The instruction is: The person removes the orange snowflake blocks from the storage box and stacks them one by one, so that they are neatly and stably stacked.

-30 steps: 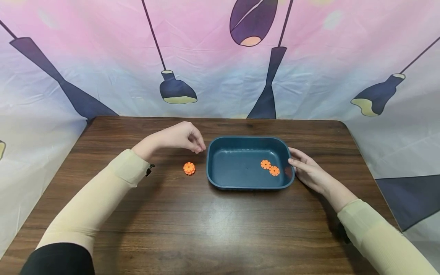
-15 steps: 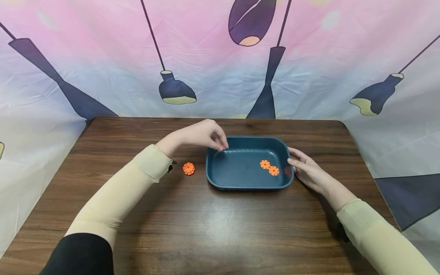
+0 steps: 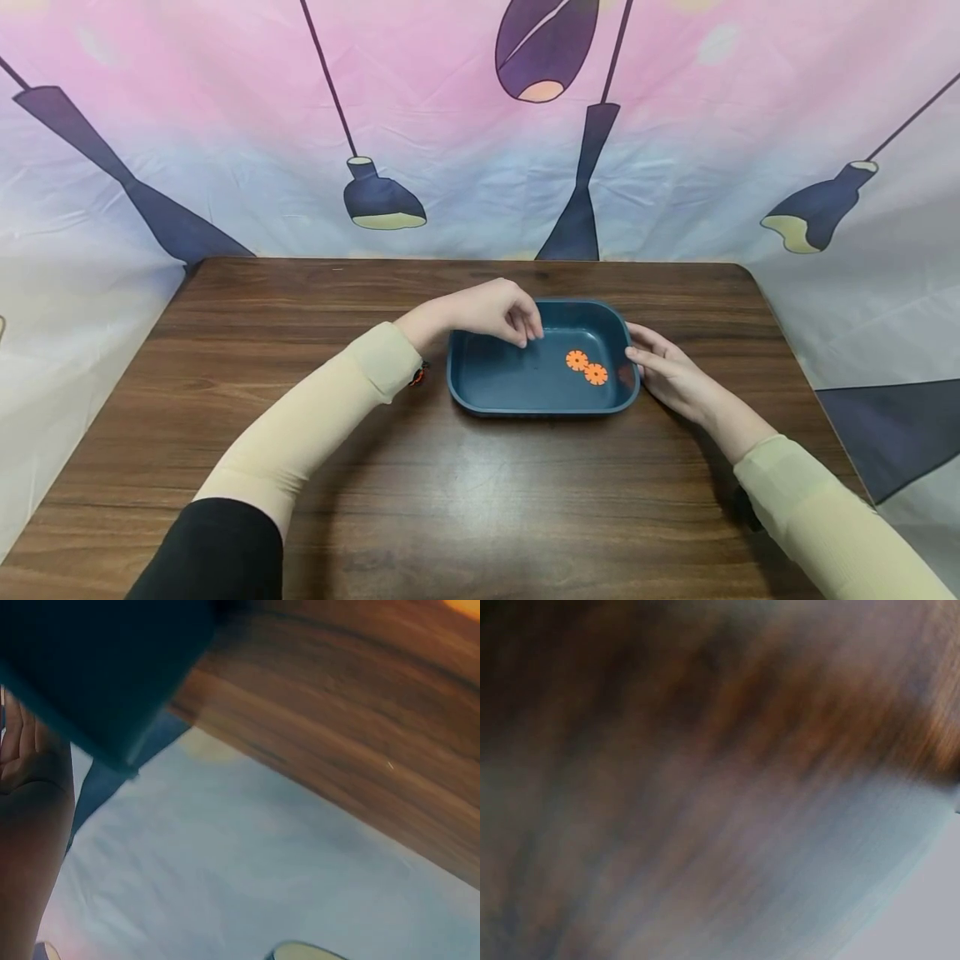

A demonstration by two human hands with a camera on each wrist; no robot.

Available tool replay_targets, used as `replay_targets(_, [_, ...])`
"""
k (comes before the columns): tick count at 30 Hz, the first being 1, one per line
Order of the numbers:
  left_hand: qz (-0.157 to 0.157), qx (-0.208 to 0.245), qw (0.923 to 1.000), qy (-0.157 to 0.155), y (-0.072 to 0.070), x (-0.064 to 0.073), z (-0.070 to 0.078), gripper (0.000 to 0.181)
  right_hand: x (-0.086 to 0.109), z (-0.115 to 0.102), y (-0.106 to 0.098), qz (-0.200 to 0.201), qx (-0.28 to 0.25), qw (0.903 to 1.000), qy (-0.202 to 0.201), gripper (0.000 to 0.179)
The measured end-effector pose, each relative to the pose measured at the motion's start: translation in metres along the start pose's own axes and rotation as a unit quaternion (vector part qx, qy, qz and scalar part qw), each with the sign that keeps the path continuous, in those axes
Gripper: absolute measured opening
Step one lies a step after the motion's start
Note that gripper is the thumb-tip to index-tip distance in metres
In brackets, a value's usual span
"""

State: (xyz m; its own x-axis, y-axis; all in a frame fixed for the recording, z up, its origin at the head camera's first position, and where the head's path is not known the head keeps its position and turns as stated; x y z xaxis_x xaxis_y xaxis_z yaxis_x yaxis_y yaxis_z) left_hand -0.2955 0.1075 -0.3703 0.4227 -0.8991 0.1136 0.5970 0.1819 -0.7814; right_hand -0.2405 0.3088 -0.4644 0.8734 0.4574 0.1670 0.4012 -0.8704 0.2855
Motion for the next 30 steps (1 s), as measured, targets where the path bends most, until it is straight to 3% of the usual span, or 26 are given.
replay_targets(13, [0.0, -0.014, 0.9999, 0.006, 0.023, -0.027, 0.005, 0.022, 0.0, 0.0, 0.0, 0.001, -0.009, 1.0, 0.0, 0.037])
replay_targets(30, [-0.02, -0.08, 0.9966, -0.006, 0.046, -0.042, 0.005, 0.041, 0.0, 0.002, -0.005, 0.017, 0.007, 0.9997, 0.015, 0.035])
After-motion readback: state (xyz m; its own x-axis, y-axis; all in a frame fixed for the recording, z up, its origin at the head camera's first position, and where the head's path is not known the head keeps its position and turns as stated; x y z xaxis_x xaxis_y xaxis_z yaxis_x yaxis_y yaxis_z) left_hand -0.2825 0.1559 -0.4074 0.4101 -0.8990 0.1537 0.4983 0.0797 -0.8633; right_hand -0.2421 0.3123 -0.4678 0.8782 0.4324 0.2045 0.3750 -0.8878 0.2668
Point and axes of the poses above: each hand's wrist, its own x-axis away from the middle knuckle, its own y-axis out of the palm, z = x × y, the point moved 10 cm from there along -x, towards the middle knuckle, and after that the axes turned 7 degrees about -x, right-handed, at the moved point
